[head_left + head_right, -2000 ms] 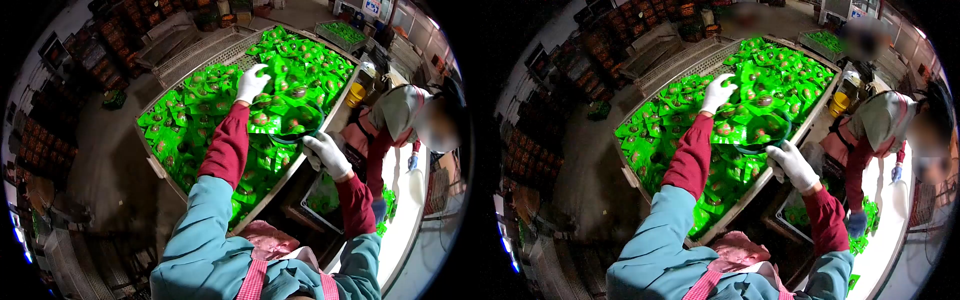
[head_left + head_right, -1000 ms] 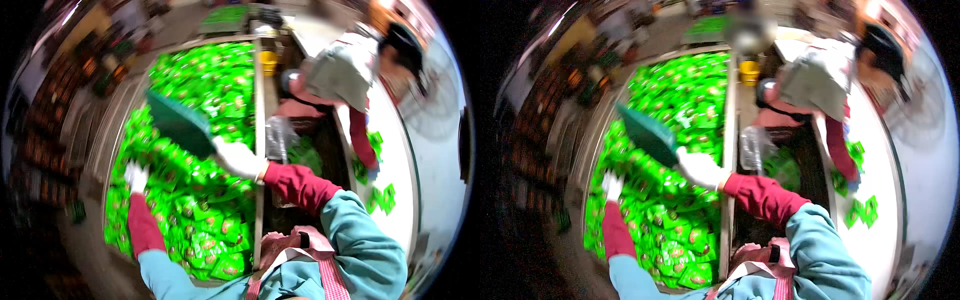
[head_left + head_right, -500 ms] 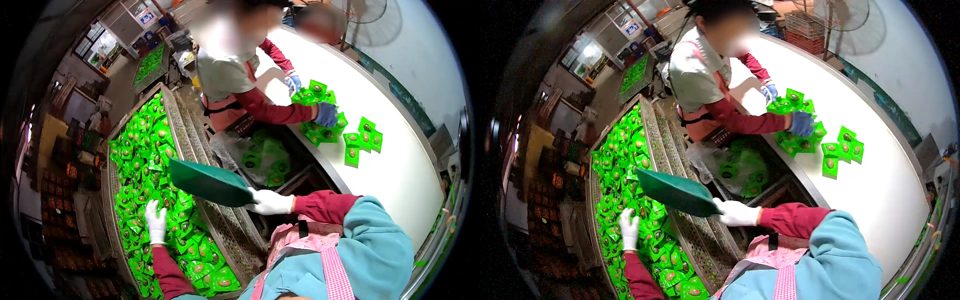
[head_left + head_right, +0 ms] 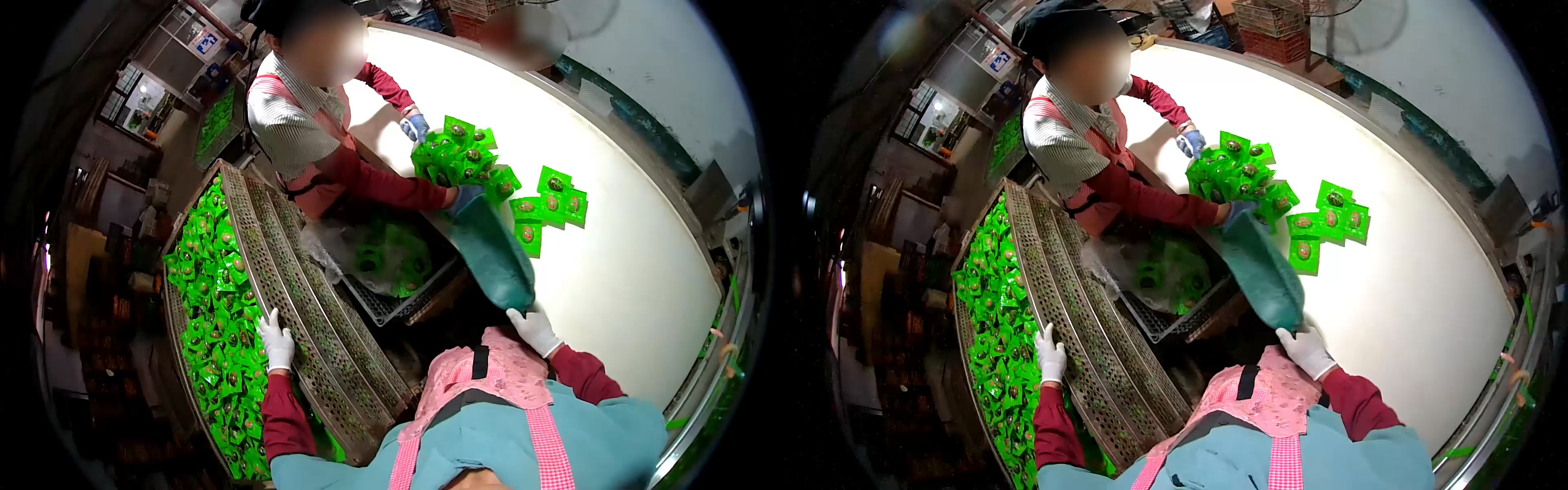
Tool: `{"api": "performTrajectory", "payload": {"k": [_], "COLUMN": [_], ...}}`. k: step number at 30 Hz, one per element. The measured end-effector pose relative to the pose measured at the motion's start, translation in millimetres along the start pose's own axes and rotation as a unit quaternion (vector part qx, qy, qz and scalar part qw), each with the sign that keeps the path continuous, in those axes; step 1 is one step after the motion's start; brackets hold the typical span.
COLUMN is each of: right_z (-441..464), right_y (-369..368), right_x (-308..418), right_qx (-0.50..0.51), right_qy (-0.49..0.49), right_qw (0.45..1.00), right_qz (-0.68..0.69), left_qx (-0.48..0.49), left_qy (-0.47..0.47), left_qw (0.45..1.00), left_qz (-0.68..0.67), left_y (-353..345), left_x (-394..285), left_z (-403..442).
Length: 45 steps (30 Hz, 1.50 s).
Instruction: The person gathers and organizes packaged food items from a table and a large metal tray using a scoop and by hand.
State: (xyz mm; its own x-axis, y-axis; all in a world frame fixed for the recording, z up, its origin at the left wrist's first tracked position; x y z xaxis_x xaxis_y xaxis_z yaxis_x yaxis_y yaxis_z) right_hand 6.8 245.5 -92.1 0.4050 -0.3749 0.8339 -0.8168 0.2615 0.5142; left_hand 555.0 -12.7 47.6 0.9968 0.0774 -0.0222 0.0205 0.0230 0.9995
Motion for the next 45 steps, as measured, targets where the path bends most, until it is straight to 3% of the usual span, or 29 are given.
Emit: {"api": "performTrajectory", "payload": {"k": [1,2,3,5,9,13,16,17,19,22,30,45], "right_z": [-1.4,-2.5,-1.6,-3.8,1.2,1.3,-3.0,-1.9,0.2,6.9,48.4,54.5], "right_y": [5.9,2.8,16.3,40.8,69.8,117.1,153.0,160.8,180.6,201.1,183.2,185.6], "right_x": [-16.1,-32.5,-27.7,-30.4,-76.7,-107.1,-128.8,-141.6,-184.1,-207.6,-188.4,-182.0], "right_qx": [-0.017,0.060,-0.020,-0.099,-0.097,-0.181,-0.280,-0.270,-0.278,-0.305,-0.197,-0.212], "right_qy": [-0.018,-0.088,-0.043,-0.043,-0.129,-0.182,-0.163,-0.173,-0.201,-0.215,-0.207,-0.178], "right_qw": [1.000,0.992,0.997,0.994,0.984,0.964,0.943,0.945,0.921,0.907,0.905,0.919], "right_qz": [-0.015,-0.070,-0.064,-0.014,-0.075,-0.072,-0.073,-0.059,-0.186,-0.196,-0.315,-0.281], "left_qx": [-0.006,-0.018,-0.029,-0.033,-0.041,-0.065,-0.066,-0.062,-0.055,-0.066,-0.079,-0.077], "left_qy": [0.007,-0.001,-0.011,-0.009,-0.010,-0.026,-0.016,-0.009,-0.007,-0.009,-0.027,-0.034], "left_qw": [1.000,1.000,0.999,0.998,0.998,0.997,0.997,0.998,0.998,0.997,0.995,0.995], "left_qz": [-0.009,-0.021,-0.031,-0.051,-0.039,-0.041,-0.029,-0.020,-0.027,-0.034,-0.051,-0.046], "left_y": [-3.7,-5.5,-4.8,-6.1,-8.2,-8.5,-6.1,-6.9,-4.0,-6.7,-6.5,-2.5], "left_x": [4.5,7.0,7.5,10.4,13.1,15.9,13.4,14.5,9.4,14.2,16.6,11.1], "left_z": [0.8,0.7,0.7,1.0,3.0,2.6,1.4,2.7,1.0,3.5,3.1,1.3]}}
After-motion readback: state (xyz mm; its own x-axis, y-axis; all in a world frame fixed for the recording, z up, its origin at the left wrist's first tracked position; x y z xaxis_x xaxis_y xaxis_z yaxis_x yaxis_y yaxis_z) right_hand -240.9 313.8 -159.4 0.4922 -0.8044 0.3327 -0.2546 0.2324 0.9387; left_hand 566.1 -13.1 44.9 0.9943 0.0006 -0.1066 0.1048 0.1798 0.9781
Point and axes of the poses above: each hand's wrist, its own z-axis towards the middle knuckle, its own y-axis out of the back of the hand, x = y × z, the point moved 10 cm from there along z, towards the middle knuckle, and after that the axes turned 3 degrees about y, right-handed, at the moved point
